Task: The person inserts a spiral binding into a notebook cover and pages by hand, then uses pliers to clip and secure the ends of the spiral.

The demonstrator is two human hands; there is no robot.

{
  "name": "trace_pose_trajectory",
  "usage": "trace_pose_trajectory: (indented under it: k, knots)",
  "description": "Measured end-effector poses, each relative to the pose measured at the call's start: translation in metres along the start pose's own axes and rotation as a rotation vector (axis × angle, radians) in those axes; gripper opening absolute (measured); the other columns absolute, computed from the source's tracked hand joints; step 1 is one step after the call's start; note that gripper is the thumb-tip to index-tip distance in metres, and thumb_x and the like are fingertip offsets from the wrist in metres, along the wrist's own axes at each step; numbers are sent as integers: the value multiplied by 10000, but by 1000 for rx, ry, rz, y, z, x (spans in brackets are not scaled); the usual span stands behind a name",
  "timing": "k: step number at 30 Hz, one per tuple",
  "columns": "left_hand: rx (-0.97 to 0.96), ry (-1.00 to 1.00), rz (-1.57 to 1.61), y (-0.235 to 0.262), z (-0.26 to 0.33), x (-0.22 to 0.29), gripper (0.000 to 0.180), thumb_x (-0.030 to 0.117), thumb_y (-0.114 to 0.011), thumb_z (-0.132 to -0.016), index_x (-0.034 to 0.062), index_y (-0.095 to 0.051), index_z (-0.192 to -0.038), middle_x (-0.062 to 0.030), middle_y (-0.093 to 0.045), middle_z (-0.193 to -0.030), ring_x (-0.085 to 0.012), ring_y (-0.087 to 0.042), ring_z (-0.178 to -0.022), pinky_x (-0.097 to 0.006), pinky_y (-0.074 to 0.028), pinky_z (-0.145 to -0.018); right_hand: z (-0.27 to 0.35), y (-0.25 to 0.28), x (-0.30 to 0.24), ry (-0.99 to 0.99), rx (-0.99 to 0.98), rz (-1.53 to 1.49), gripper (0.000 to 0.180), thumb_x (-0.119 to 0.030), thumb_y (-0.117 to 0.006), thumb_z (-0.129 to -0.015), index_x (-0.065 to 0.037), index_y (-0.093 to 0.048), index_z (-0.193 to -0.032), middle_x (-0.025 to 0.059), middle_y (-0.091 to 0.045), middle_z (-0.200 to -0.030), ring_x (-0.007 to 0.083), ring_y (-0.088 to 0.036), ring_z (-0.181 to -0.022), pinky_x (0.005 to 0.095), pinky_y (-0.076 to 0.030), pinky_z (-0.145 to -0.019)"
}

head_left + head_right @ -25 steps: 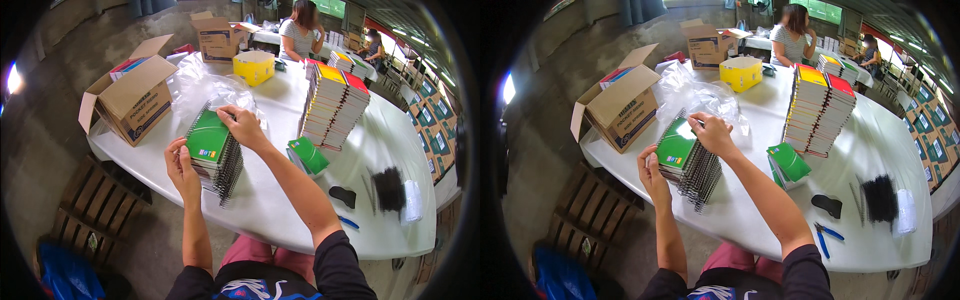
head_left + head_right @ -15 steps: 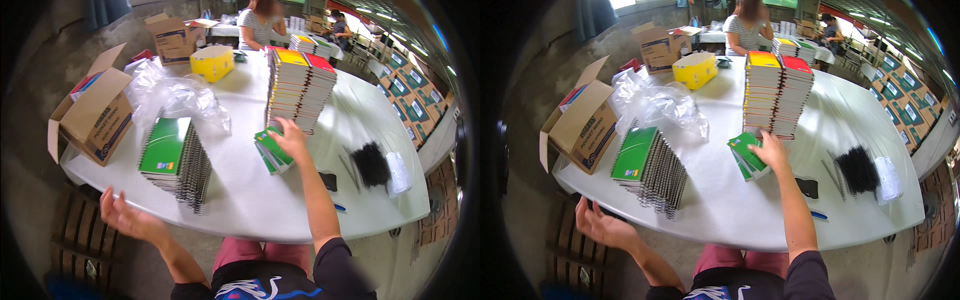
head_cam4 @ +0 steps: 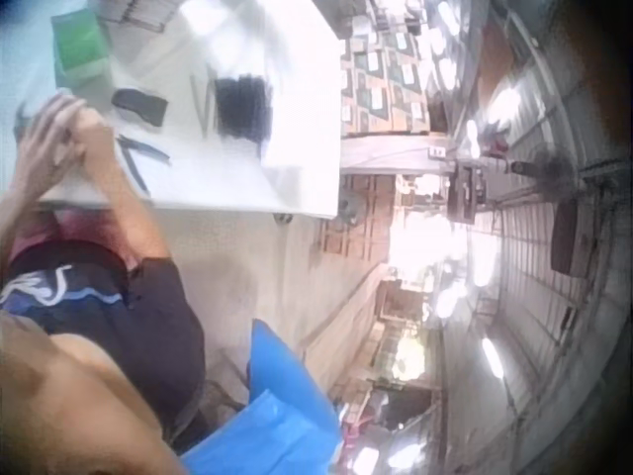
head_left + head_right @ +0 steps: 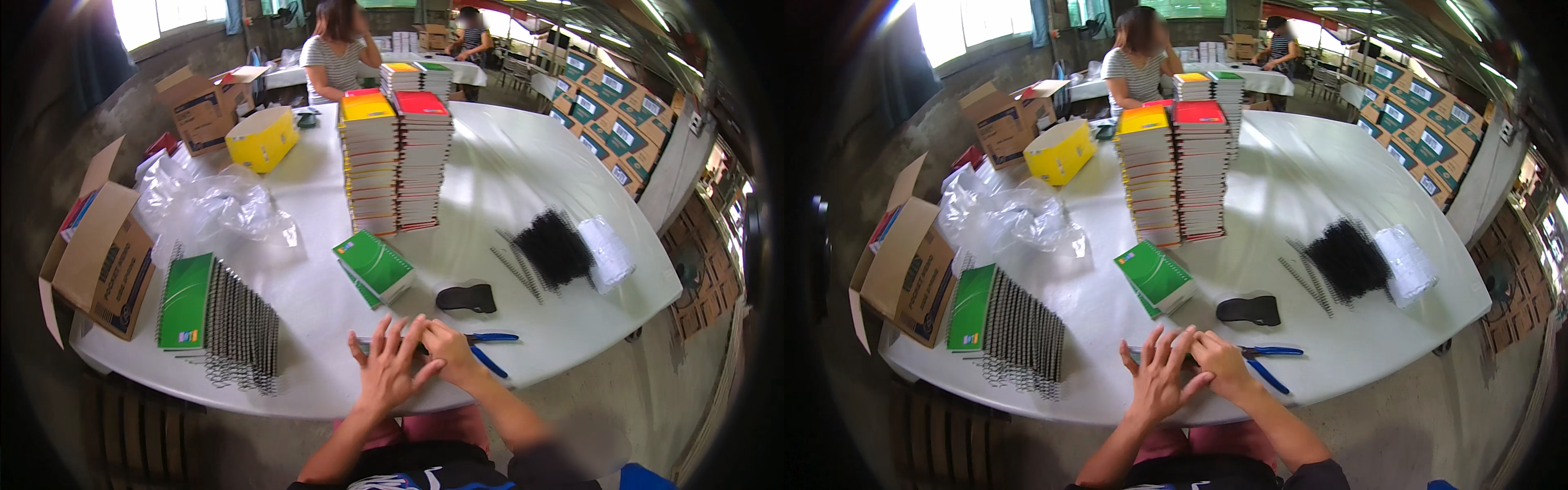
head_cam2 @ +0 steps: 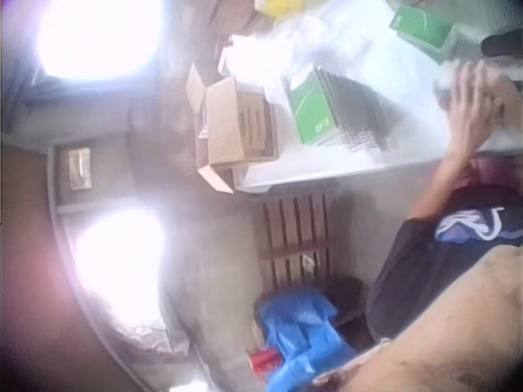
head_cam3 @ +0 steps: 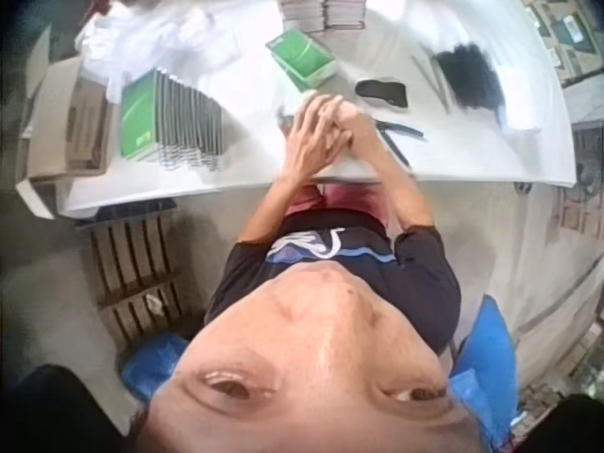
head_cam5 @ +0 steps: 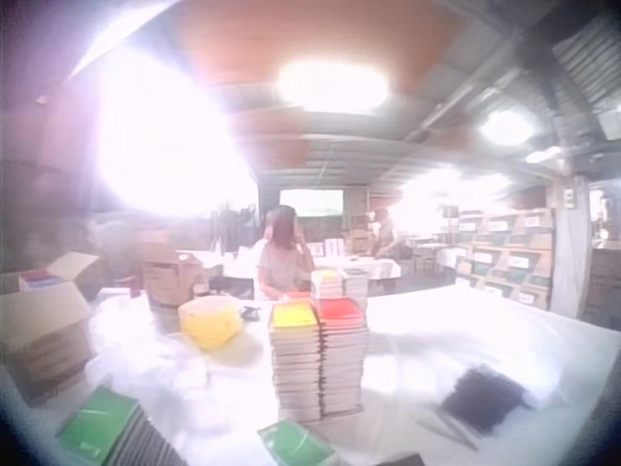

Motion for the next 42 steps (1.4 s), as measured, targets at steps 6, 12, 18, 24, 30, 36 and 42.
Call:
trace_pose_trajectory:
  k: [6, 12, 18, 24, 30, 36, 42]
  knots:
    - [-63, 82, -60, -19, 7, -16, 585, 604, -664, -703, 161, -580, -1078, -14, -502, -976, -199, -453, -1099, -704, -49, -985, -6, 84, 72, -119, 25, -328, 602, -227, -736, -731, -62, -509, -1263, 152, -511, -1264, 338, -479, -1180, 411, -416, -958]
    - [152, 90, -58, -29, 0, 0, 549, 534, -805, -530, 128, -521, -764, -33, -494, -923, -238, -460, -963, -616, -252, -889, -23, 62, 201, -495, 387, 471, 440, -177, -632, -806, -72, -521, -1219, 166, -595, -1039, 359, -585, -939, 496, -462, -830]
    - [209, 92, -61, -23, 5, -3, 478, 471, -809, -533, 141, -528, -736, -2, -505, -874, -230, -463, -951, -585, -249, -897, -49, 86, 201, -512, 133, 705, 460, 8, -510, -811, -61, -485, -1265, 165, -613, -874, 350, -634, -765, 440, -520, -615]
    - [157, 120, -71, -21, 7, -12, 499, 514, -803, -541, 146, -528, -737, -12, -504, -876, -238, -464, -959, -577, -241, -911, -36, 128, 176, -130, 409, 778, 476, 9, -506, -813, -108, -512, -1274, 139, -564, -858, 312, -591, -788, 420, -492, -720]
    - [147, 170, -77, -19, 10, -12, 547, 550, -791, -538, 149, -537, -809, -31, -493, -933, -235, -469, -975, -576, -226, -914, -12, 103, 48, -173, 52, -340, 198, -112, -576, -892, -73, -652, -1070, 72, -530, -802, 187, -500, -677, 302, -427, -653]
    - [154, 161, -74, -26, 12, -15, 570, 583, -770, -552, 158, -529, -845, -24, -478, -906, -217, -451, -937, -535, -199, -930, 16, 52, 11, -104, 35, -549, 179, -56, -655, -822, -62, -682, -998, 61, -593, -863, 155, -536, -734, 267, -437, -664]
    - [178, 154, -89, -28, 12, -15, 569, 583, -765, -563, 156, -528, -853, -23, -467, -905, -218, -449, -945, -541, -200, -925, 14, 42, 9, -85, 8, -591, 177, -41, -652, -817, -61, -688, -989, 69, -604, -875, 177, -566, -771, 277, -450, -679]
Point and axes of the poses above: each hand's wrist, its own z-axis away from the middle knuckle, its own y-axis out of the back of the hand, x = y × z, the point moved 1 cm from there along -z, towards the middle knuckle
